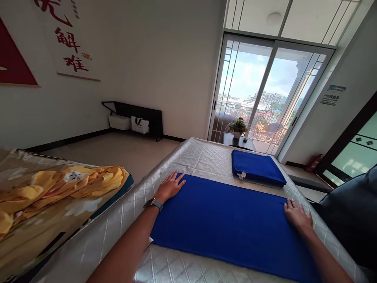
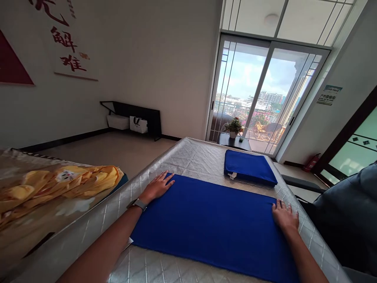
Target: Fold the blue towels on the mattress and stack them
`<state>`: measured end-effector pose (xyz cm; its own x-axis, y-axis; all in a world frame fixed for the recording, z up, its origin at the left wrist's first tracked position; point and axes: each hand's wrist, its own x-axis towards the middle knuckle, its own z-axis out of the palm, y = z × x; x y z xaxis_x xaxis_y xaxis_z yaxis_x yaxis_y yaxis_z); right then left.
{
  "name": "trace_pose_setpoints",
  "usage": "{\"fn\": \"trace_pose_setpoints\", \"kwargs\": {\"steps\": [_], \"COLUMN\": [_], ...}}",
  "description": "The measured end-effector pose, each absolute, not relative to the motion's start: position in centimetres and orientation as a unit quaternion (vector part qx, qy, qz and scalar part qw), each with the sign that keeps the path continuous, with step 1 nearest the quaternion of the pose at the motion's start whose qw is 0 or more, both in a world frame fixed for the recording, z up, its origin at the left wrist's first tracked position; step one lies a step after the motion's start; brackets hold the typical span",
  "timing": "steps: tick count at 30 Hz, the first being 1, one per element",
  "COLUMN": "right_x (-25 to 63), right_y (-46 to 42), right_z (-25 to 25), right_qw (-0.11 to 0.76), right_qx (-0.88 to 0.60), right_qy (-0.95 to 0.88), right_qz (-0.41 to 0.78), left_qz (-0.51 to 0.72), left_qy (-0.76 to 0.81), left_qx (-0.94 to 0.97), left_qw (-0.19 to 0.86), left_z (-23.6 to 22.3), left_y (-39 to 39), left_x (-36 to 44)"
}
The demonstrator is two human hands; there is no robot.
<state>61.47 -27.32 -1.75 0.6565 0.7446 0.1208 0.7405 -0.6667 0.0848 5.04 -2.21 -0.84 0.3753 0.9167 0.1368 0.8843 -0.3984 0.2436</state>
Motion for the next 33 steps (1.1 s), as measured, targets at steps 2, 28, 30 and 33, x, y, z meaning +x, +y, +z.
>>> {"fn": "trace_pose_setpoints", "kwargs": {"steps": [2, 28, 30, 33], "right_x": [59.2, 26.3, 29.7, 35.7], "right_y": [-26.4, -13.3, -14.2, -16.3], "right_z": [-0.4, 1.3, 1.0, 0.4], "right_qw": [0.037, -0.111, -0.099, -0.075], "right_qx": [0.916, 0.693, 0.715, 0.749], "right_qy": [0.388, 0.704, 0.685, 0.653], "right_qz": [0.090, -0.109, -0.101, -0.083], "left_qz": [0.128, 0.127, 0.125, 0.133], "left_qy": [0.543, 0.538, 0.538, 0.534], "left_qx": [0.827, 0.832, 0.832, 0.833], "left_qw": [0.065, 0.048, 0.050, 0.060], "left_z": [-0.8, -0.9, -0.9, -1.0], "left_y": [-2.4, -2.6, -2.6, -2.3], "left_x": [5.1, 5.1, 5.0, 4.9]}}
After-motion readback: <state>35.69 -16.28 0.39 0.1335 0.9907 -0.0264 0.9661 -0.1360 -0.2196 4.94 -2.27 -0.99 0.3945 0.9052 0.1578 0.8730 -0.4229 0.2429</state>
